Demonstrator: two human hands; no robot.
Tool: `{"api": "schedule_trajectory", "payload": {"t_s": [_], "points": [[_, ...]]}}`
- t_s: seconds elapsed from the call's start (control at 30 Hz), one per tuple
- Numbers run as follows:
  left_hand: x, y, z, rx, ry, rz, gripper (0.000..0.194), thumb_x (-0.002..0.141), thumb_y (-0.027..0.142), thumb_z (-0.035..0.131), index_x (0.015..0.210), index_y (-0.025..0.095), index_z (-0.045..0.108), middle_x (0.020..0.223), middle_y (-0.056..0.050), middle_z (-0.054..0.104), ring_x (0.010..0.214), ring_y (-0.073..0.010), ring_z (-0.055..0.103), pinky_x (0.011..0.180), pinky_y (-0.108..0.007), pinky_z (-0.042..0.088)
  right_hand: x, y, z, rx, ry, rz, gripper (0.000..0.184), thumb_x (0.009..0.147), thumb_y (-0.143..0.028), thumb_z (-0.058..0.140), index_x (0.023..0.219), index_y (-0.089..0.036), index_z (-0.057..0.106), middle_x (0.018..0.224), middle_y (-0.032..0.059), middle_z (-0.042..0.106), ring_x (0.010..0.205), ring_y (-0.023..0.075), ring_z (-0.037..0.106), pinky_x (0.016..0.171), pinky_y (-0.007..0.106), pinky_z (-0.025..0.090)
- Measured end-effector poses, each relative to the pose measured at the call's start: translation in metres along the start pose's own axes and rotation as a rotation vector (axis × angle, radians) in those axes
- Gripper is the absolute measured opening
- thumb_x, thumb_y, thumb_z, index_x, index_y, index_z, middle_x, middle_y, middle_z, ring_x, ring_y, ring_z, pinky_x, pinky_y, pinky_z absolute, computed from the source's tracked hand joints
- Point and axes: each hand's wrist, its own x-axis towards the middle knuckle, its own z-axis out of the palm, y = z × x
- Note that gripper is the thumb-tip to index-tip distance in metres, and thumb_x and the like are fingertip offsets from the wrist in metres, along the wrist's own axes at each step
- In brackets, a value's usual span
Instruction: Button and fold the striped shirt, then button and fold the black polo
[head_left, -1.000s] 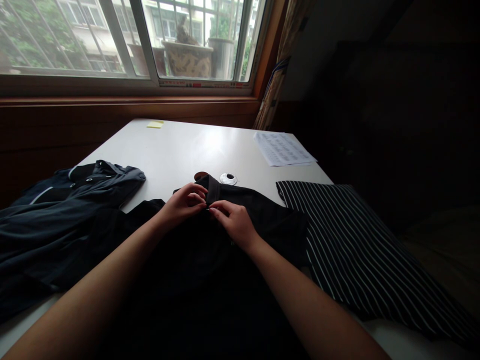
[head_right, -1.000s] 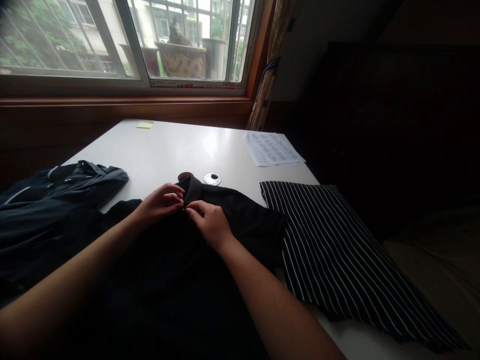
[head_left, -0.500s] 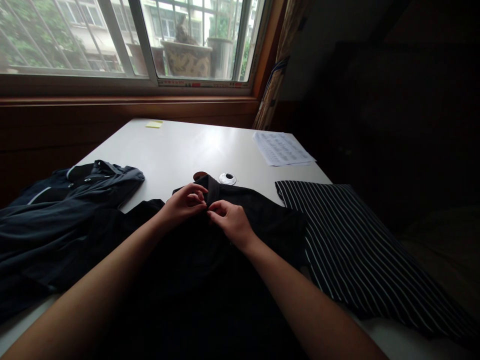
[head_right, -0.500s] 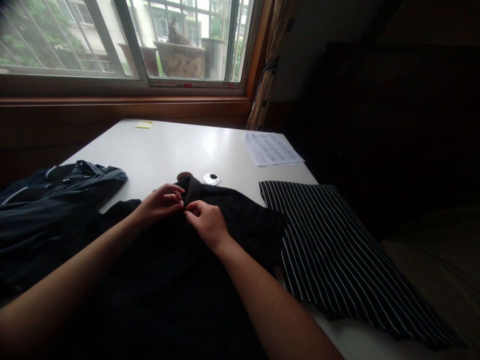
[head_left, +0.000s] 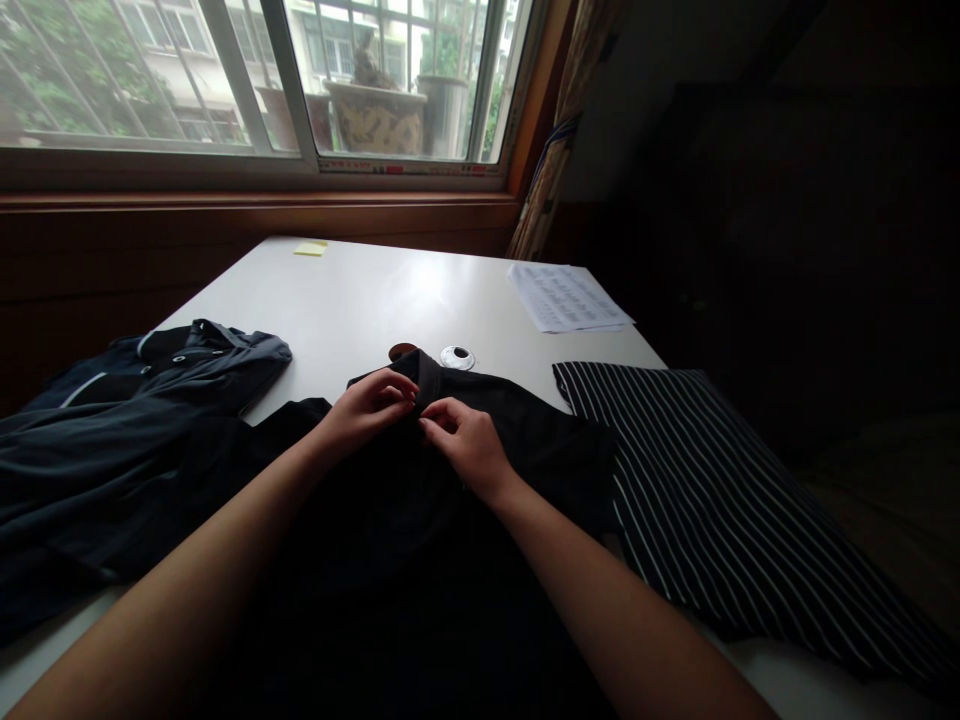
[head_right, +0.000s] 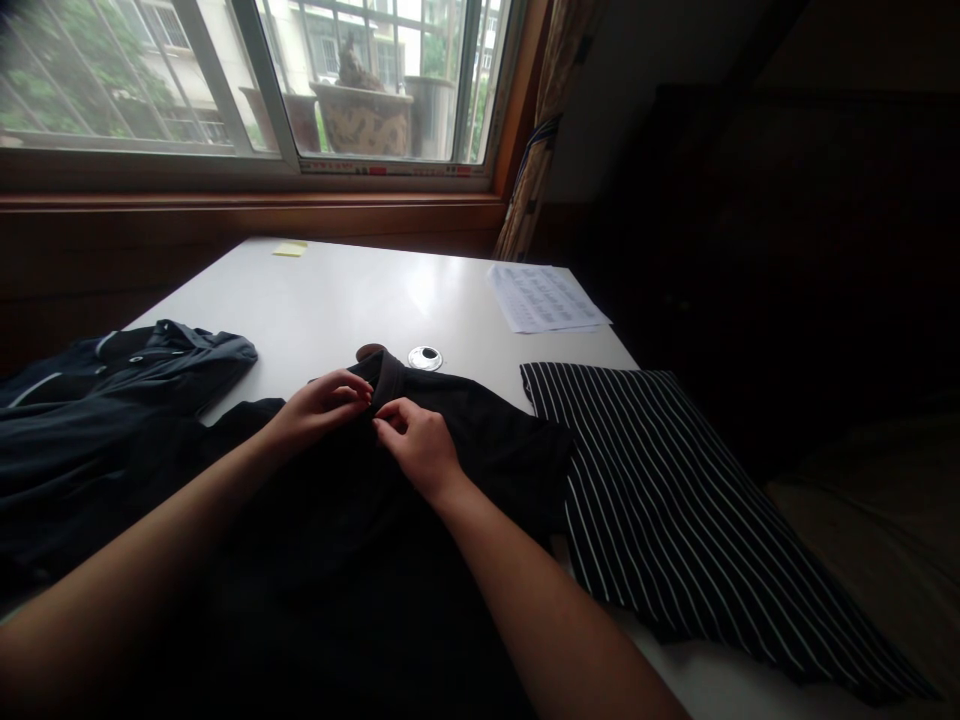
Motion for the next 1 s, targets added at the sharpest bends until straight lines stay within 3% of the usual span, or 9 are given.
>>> {"api": "schedule_trajectory", "payload": {"t_s": [0.53, 1.0], "points": [[-0.0004, -0.0009, -0.0025, -0.023, -0.051, 0.006, 0.029, 0.085, 0.029, 0.073, 0.110, 0.017, 0.064, 0.101, -0.007, 0.069, 0.096, -0.0197, 0.067, 0.087, -0.032, 0.053, -0.0001, 0.0002, -0.0006, -0.059, 0.023, -0.018, 0.013, 0.091, -0.035, 0.065, 0.088, -0.023, 0.068, 0.075, -0.0014, 0.072, 0.070, 0.0163, 0.068, 0.065, 0.025, 0.046], [-0.0005, -0.0021, -0.0018, -0.053, -0.027, 0.001, 0.029, 0.083, 0.029, 0.075, 0.108, 0.017, 0.065, 0.099, -0.007, 0.069, 0.094, -0.0190, 0.067, 0.085, -0.031, 0.054, -0.0005, -0.0023, -0.0017, -0.104, 0.020, 0.005, 0.019, 0.095, -0.039, 0.059, 0.088, -0.023, 0.068, 0.073, -0.0011, 0.072, 0.067, 0.0161, 0.067, 0.063, 0.025, 0.045]]}}
